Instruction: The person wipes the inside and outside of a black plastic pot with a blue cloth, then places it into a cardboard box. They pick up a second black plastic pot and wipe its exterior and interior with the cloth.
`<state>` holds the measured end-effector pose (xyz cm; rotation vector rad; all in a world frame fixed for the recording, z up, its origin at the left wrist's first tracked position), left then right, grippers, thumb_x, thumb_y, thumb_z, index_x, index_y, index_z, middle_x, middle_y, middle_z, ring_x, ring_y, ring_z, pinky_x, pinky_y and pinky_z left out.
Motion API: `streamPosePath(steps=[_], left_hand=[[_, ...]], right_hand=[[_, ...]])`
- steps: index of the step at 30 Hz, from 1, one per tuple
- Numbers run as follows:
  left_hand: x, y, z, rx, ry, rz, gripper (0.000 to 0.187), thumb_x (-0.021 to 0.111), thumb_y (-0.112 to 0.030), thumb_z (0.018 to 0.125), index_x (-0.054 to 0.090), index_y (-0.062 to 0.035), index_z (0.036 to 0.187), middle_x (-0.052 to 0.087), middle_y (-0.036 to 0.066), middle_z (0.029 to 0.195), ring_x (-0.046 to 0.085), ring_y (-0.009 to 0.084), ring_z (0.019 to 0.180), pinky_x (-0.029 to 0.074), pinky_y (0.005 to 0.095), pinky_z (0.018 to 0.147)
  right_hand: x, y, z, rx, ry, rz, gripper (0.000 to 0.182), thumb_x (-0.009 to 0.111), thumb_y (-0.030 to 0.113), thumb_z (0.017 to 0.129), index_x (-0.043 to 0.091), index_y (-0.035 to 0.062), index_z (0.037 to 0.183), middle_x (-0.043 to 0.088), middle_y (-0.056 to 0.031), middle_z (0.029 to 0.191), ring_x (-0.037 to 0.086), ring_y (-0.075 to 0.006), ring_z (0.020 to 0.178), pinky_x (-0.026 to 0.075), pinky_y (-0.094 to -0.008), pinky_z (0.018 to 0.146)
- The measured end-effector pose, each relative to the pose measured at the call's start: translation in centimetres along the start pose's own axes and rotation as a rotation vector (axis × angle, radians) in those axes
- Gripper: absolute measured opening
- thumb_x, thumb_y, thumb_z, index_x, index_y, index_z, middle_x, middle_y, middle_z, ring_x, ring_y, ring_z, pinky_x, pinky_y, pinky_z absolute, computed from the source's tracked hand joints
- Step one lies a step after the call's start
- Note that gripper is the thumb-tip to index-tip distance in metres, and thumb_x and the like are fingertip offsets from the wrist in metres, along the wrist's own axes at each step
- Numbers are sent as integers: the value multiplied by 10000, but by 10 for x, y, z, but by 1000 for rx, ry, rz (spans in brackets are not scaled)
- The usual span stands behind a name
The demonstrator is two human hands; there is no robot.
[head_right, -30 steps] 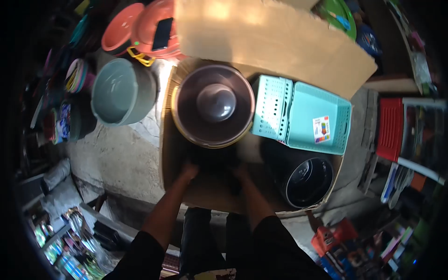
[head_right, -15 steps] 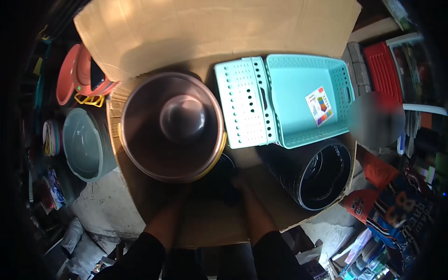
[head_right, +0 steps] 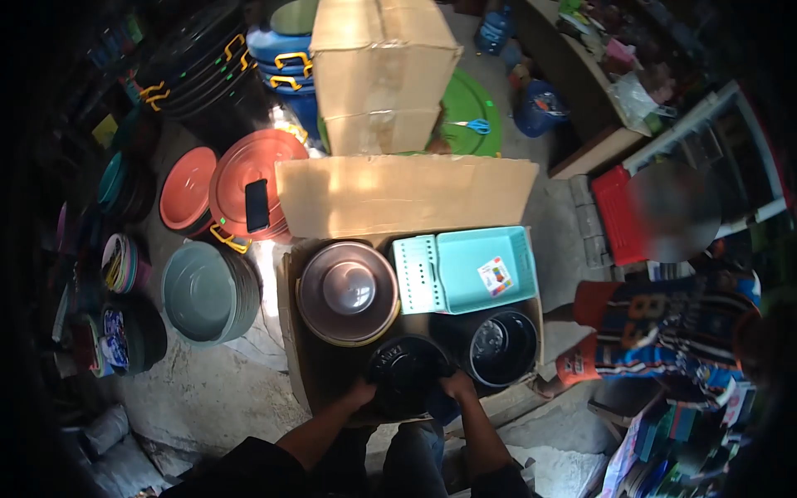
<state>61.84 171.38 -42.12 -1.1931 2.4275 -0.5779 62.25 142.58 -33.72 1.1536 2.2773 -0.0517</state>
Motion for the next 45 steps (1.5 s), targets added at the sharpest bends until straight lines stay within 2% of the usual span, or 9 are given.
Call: streamPosePath(steps=[3, 8, 18, 20, 27, 34, 38, 40, 45], left_hand=[[-10, -44, -66, -38, -4, -13, 591, 594, -163, 852, 391, 41, 1369, 496, 252, 1344, 502, 355, 1241, 370, 419, 1060], [-12, -93, -128, 229, 121, -271, 618, 615, -95, 841, 339, 20, 1382, 545, 190, 1284, 539, 279, 1189, 414, 380, 1004], [62, -237, -208, 603, 67, -34, 744, 686, -145, 817, 278, 9, 1419, 524, 208, 1307, 515, 296, 1222, 386, 384, 1039], [89, -247, -190, 584, 72, -110, 762, 692, -141, 810, 268, 3, 1427, 510, 222, 1321, 505, 312, 1237, 377, 385, 1049], [159, -253, -115, 644, -63, -186, 701, 669, -108, 796, 336, -19, 1407, 538, 259, 1256, 518, 390, 1203, 400, 426, 1020], [187, -203, -50, 405, -307, 98, 758, 712, -232, 772, 361, 9, 1400, 537, 284, 1133, 515, 426, 1098, 425, 455, 968], [202, -181, -30, 383, -374, 6, 757, 703, -304, 803, 374, 21, 1403, 520, 291, 1155, 503, 409, 1120, 412, 450, 985], [200, -173, -29, 376, -412, -38, 754, 699, -344, 820, 384, 20, 1401, 516, 295, 1176, 503, 409, 1136, 406, 446, 998], [177, -130, 10, 211, -206, -481, 680, 589, -474, 908, 452, 20, 1356, 482, 273, 1343, 461, 371, 1276, 377, 416, 1051]], right_hand=[[-23, -14, -58, 34, -51, 89, 617, 688, 388, 717, 606, 79, 1245, 583, -241, 1253, 535, -373, 1206, 432, -405, 1002], [-59, -30, -150, -11, -205, 335, 574, 696, 409, 762, 626, 54, 1208, 637, -229, 1171, 592, -365, 1132, 455, -410, 966], [-190, -86, -246, -73, -341, 582, 534, 706, 330, 803, 600, 53, 1248, 704, -156, 887, 663, -224, 697, 519, -356, 653], [-215, -101, -224, -203, -470, 681, 303, 707, 259, 829, 664, 35, 1028, 620, -38, 714, 535, -126, 592, 454, -312, 568], [-230, -163, -79, -258, -427, 428, 400, 704, 289, 835, 638, 36, 1138, 684, -101, 890, 626, -187, 794, 499, -339, 749], [-208, -167, 2, -377, -356, 218, 508, 716, 324, 822, 590, 54, 1234, 682, -186, 1052, 663, -323, 963, 506, -401, 856], [-207, -124, -37, -113, -556, -98, 612, 728, 352, 800, 541, 41, 1293, 631, -213, 1161, 594, -379, 1108, 478, -430, 933], [-191, -100, -44, -489, -406, -159, 673, 755, 406, 762, 547, 41, 1287, 618, -208, 1190, 593, -367, 1114, 477, -425, 936], [-118, -55, -42, -591, -158, -387, 712, 781, 468, 703, 559, 71, 1251, 647, -169, 1128, 630, -344, 1045, 501, -439, 884]])
Point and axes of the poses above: each hand's wrist, its own z-axis towards the middle knuckle, its own x-axis out of the palm, y = z × x, the point moved 5 cm from there along z, towards the middle knuckle
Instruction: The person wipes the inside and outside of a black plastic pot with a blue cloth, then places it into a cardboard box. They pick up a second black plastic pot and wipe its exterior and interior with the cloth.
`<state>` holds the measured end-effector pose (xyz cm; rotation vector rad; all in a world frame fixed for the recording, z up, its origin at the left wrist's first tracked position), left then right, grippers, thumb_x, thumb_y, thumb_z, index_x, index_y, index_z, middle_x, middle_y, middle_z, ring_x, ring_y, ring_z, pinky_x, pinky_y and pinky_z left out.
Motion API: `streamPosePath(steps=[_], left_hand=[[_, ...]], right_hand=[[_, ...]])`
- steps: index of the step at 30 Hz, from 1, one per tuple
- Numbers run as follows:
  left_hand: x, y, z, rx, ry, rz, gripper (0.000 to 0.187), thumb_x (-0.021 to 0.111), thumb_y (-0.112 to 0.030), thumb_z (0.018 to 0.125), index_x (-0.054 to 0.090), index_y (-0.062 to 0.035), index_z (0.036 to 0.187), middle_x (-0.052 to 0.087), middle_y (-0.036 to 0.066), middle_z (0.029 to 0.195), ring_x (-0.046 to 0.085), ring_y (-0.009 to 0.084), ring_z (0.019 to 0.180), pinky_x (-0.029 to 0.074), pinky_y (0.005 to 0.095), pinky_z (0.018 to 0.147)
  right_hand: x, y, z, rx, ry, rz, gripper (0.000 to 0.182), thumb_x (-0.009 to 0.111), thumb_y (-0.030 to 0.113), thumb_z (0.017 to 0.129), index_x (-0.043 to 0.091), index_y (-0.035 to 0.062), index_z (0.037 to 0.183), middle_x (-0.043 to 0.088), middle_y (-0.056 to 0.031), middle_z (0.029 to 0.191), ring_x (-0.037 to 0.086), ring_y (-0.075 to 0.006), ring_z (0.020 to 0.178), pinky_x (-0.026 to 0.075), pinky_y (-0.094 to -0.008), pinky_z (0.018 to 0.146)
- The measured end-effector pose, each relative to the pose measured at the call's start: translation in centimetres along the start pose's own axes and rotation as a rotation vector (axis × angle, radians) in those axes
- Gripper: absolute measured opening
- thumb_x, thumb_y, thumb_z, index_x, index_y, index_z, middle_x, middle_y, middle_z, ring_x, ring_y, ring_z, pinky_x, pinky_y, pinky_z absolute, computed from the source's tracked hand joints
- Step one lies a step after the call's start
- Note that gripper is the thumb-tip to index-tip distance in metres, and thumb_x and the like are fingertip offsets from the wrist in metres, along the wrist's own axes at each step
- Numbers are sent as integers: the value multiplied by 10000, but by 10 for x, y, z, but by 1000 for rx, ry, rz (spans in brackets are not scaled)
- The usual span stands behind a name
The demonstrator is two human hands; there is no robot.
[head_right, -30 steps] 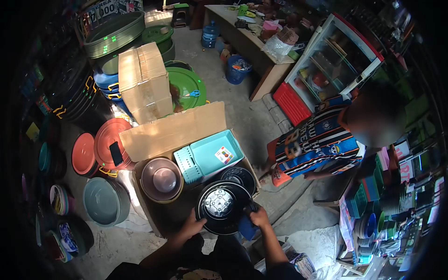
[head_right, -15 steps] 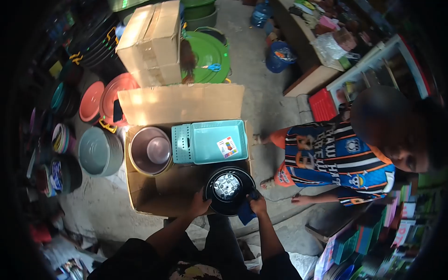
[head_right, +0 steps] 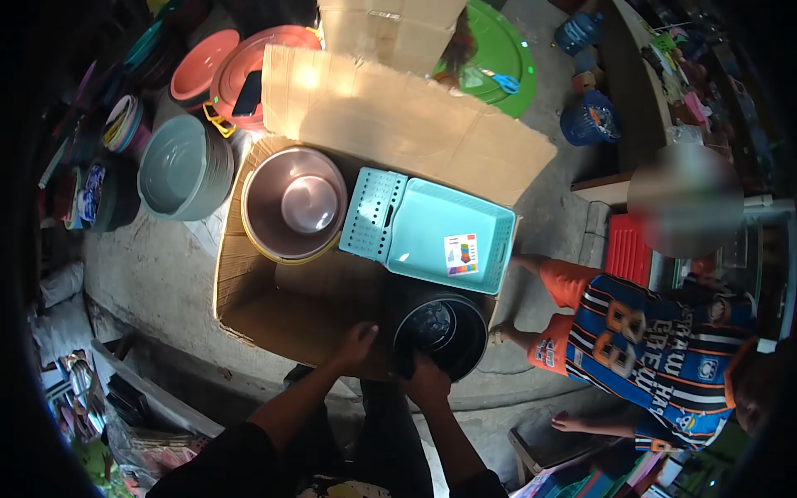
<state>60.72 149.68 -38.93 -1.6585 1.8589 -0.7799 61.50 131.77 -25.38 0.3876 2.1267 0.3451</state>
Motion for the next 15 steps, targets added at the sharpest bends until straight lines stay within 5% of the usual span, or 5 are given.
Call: streamPosePath(steps=[6, 8, 15], left_hand=[[-10, 150, 146, -94, 14, 343, 582, 502, -431, 965, 480, 10, 1344, 527, 254, 1307, 516, 346, 1214, 376, 424, 1068], [-13, 141, 171, -27, 146, 450, 548, 459, -395, 987, 478, 23, 1341, 534, 206, 1315, 516, 328, 1194, 387, 418, 1059], [57, 253, 249, -45, 172, 199, 554, 420, -400, 999, 480, 35, 1337, 526, 211, 1325, 502, 316, 1214, 375, 412, 1068]], right_hand=[[32, 3, 24, 42, 144, -169, 630, 771, 471, 691, 603, 89, 1163, 678, -137, 1025, 658, -336, 955, 518, -449, 818], [37, 1, 27, 8, 191, -199, 618, 751, 493, 692, 613, 83, 1133, 685, -140, 974, 669, -343, 909, 520, -456, 806], [44, 2, 48, 92, 382, -192, 621, 719, 561, 714, 630, 28, 1019, 678, -179, 928, 668, -375, 866, 522, -464, 791]])
Point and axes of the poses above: each hand's wrist, its own z-axis towards the middle knuckle, its own x-axis out of the palm, y = z × x, the point moved 5 cm from there along z, towards the middle knuckle
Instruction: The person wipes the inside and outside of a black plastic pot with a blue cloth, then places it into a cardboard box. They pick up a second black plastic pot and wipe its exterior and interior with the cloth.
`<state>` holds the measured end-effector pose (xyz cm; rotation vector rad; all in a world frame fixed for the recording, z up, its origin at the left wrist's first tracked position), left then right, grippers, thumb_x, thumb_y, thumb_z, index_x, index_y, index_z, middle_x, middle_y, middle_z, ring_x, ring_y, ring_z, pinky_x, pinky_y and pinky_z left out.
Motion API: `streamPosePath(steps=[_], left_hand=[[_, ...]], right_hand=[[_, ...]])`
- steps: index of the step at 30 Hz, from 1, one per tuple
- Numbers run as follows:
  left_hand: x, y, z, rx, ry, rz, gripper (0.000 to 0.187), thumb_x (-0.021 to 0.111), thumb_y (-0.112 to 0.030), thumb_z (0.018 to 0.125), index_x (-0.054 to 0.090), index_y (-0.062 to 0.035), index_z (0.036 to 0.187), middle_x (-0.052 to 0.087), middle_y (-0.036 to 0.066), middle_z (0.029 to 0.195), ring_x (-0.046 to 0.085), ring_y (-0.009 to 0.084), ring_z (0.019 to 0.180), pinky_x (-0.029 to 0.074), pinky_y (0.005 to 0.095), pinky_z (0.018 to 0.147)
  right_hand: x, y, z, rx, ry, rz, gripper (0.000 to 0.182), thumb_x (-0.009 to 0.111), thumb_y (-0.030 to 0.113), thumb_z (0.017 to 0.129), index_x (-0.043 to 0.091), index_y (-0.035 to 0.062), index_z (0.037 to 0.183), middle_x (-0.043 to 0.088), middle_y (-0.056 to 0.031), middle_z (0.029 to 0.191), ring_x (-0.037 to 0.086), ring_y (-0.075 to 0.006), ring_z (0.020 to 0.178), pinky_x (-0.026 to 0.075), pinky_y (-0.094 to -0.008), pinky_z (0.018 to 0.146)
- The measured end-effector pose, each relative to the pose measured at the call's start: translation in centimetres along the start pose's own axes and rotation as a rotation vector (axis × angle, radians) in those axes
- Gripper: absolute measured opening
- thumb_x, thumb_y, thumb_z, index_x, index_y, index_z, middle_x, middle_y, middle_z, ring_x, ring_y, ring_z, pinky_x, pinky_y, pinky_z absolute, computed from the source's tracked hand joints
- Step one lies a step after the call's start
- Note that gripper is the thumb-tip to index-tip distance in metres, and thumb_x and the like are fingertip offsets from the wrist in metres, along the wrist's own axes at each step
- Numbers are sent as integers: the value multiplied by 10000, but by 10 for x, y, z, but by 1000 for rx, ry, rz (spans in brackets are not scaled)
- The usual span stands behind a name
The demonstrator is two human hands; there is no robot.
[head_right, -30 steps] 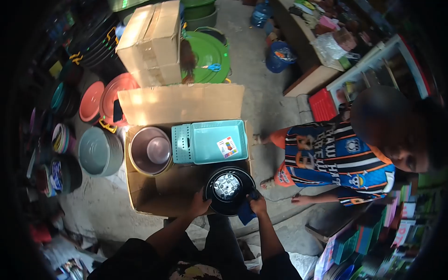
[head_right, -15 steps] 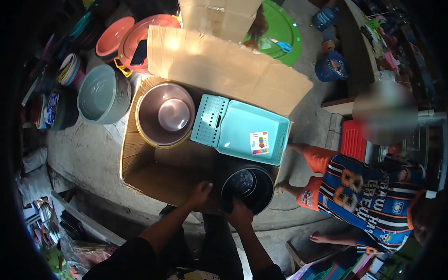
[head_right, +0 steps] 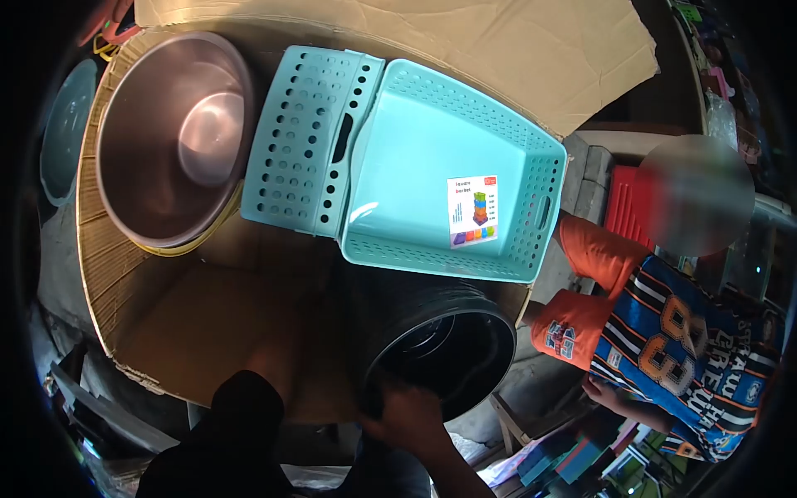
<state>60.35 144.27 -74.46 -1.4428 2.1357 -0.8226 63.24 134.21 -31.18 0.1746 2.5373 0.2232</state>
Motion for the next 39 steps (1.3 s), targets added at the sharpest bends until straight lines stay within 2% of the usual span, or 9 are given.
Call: streamPosePath(steps=[2, 12, 14, 20, 21, 27, 32, 33, 39], left_hand=[[1, 26, -2, 8, -48, -57, 557, 407, -402, 1003, 481, 39, 1336, 524, 212, 1328, 498, 312, 1221, 371, 410, 1071], [-80, 27, -31, 114, -315, -234, 579, 342, -411, 1022, 486, 59, 1328, 510, 220, 1345, 476, 292, 1254, 350, 400, 1087], [-118, -34, -30, 183, -339, -214, 581, 335, -411, 1024, 487, 61, 1328, 509, 221, 1347, 474, 290, 1257, 348, 399, 1088], [-180, -142, -219, -167, -256, -367, 641, 356, -490, 1009, 473, 39, 1352, 518, 183, 1346, 480, 267, 1234, 351, 406, 1070], [-198, -117, -215, -88, -305, -277, 603, 445, -476, 988, 549, 39, 1285, 576, 171, 1283, 513, 262, 1194, 374, 390, 1041], [-232, -244, -350, 101, -155, -65, 461, 519, -450, 970, 635, -6, 1010, 644, 120, 959, 599, 202, 862, 492, 380, 805], [-223, -282, -376, 137, 187, -183, 719, 583, -556, 873, 305, -183, 1421, 512, 172, 1314, 497, 316, 1200, 407, 494, 997], [-218, -292, -381, 115, 257, -215, 850, 599, -583, 849, 223, -227, 1524, 479, 185, 1403, 472, 344, 1285, 385, 523, 1045], [-136, -414, -476, 120, 289, 113, 504, 528, -463, 944, 489, -81, 1270, 621, 126, 1111, 603, 245, 950, 481, 397, 773]], right_hand=[[0, 7, 5, -78, 133, 34, 650, 708, 500, 733, 560, 69, 1196, 676, -179, 1017, 669, -368, 904, 529, -465, 804], [-35, -31, -41, -164, -101, 350, 567, 718, 458, 738, 632, 31, 1102, 669, -207, 1037, 651, -386, 960, 522, -455, 857], [-52, -31, -62, -271, -163, 535, 552, 736, 371, 747, 618, 20, 1157, 666, -209, 1079, 643, -379, 1010, 511, -440, 890], [-89, -21, -153, -453, -166, 774, 482, 757, 255, 757, 620, 12, 1150, 671, -198, 1079, 652, -333, 1028, 505, -395, 900], [-89, -19, -173, -453, -185, 806, 438, 762, 234, 765, 629, 9, 1116, 675, -190, 1035, 667, -305, 982, 506, -380, 883], [-73, 15, -308, -562, -281, 928, 296, 742, 182, 820, 641, -13, 1019, 679, -113, 828, 628, -169, 736, 490, -309, 714], [-27, 44, -420, -473, -414, 927, 298, 724, 178, 843, 634, -23, 1043, 694, -99, 844, 617, -150, 745, 483, -302, 705], [-12, 49, -437, -510, -563, 1047, 300, 713, 240, 850, 615, -40, 893, 631, -85, 712, 555, -141, 652, 444, -305, 631], [43, 63, -528, -373, -858, 1224, 323, 721, 233, 841, 638, -43, 986, 680, -91, 812, 588, -133, 739, 464, -294, 685]])
Point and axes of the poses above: each hand's wrist, its own z-axis towards the middle knuckle, its own x-axis out of the palm, y = z × x, the point moved 5 cm from there along z, towards the middle knuckle
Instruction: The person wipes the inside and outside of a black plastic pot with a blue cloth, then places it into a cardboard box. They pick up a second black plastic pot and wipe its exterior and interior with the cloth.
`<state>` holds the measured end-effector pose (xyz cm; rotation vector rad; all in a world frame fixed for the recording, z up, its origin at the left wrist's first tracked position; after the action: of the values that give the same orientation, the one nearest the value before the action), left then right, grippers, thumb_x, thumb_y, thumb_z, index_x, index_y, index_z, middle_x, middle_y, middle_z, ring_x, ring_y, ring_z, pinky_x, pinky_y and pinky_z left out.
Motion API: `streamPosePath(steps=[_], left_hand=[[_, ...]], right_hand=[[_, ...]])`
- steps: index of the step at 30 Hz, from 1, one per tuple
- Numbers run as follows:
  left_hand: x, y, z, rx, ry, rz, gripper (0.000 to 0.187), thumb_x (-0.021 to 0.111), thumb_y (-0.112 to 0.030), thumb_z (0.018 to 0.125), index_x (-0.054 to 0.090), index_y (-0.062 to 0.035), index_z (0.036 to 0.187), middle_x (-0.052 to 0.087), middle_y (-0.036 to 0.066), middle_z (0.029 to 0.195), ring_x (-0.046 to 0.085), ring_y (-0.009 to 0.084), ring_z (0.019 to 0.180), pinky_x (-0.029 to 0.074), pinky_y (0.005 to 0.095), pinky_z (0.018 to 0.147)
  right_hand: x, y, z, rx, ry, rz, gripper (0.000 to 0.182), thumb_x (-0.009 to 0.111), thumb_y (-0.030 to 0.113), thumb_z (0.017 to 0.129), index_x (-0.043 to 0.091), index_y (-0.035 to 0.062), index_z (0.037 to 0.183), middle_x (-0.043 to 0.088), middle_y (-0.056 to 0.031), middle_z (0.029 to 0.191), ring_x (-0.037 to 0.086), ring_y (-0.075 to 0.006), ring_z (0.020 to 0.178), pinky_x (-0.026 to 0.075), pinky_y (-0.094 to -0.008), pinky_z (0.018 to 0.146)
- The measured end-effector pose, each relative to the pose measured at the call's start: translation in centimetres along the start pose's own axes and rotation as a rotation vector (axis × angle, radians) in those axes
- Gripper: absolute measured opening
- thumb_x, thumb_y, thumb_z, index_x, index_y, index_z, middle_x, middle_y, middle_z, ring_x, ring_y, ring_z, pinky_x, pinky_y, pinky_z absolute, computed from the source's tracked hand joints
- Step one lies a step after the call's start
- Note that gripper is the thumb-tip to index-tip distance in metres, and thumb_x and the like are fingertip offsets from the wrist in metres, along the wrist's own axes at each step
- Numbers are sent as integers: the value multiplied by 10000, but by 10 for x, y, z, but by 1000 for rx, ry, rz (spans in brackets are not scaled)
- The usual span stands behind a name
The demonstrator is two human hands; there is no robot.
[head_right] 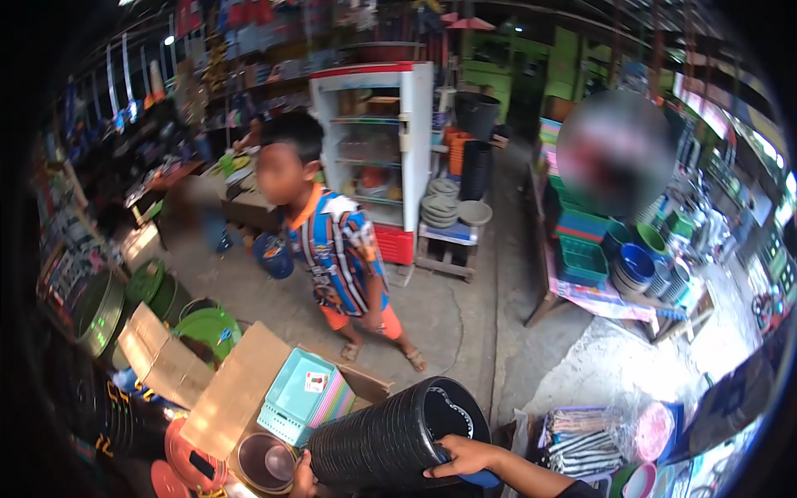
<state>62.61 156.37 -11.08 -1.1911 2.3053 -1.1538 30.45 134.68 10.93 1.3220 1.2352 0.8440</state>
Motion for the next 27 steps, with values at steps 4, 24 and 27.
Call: streamPosePath(steps=[4, 24, 27], left_hand=[[58, -15, 22, 11, 27, 96, 402, 519, -390, 976, 602, -29, 1134, 675, 80, 928, 646, 181, 759, 495, 320, 595], [502, -112, 180, 177, 217, 952, 459, 561, -494, 922, 528, -69, 752, 514, 80, 618, 499, 213, 472, 350, 373, 391], [554, -137, 191, 267, 212, 919, 479, 563, -474, 927, 495, -45, 725, 508, 100, 648, 509, 243, 542, 400, 401, 490]], right_hand=[[-19, -14, -52, 57, -224, 123, 342, 744, 218, 820, 644, -42, 1019, 706, -94, 895, 625, -145, 824, 479, -295, 764], [-362, -152, -150, 372, -585, 287, 392, 779, 131, 767, 634, -28, 1095, 695, -63, 953, 609, -144, 883, 464, -283, 833], [-424, -137, -140, 169, -624, 182, 431, 800, 228, 764, 639, -44, 1056, 693, -74, 902, 611, -133, 833, 472, -278, 769]])
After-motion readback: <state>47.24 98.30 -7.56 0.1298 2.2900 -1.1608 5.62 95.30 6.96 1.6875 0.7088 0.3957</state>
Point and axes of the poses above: each hand's wrist, its own z-axis towards the middle knuckle, its own x-axis out of the palm, y = z × x, the point moved 5 cm from there along z, towards the middle knuckle
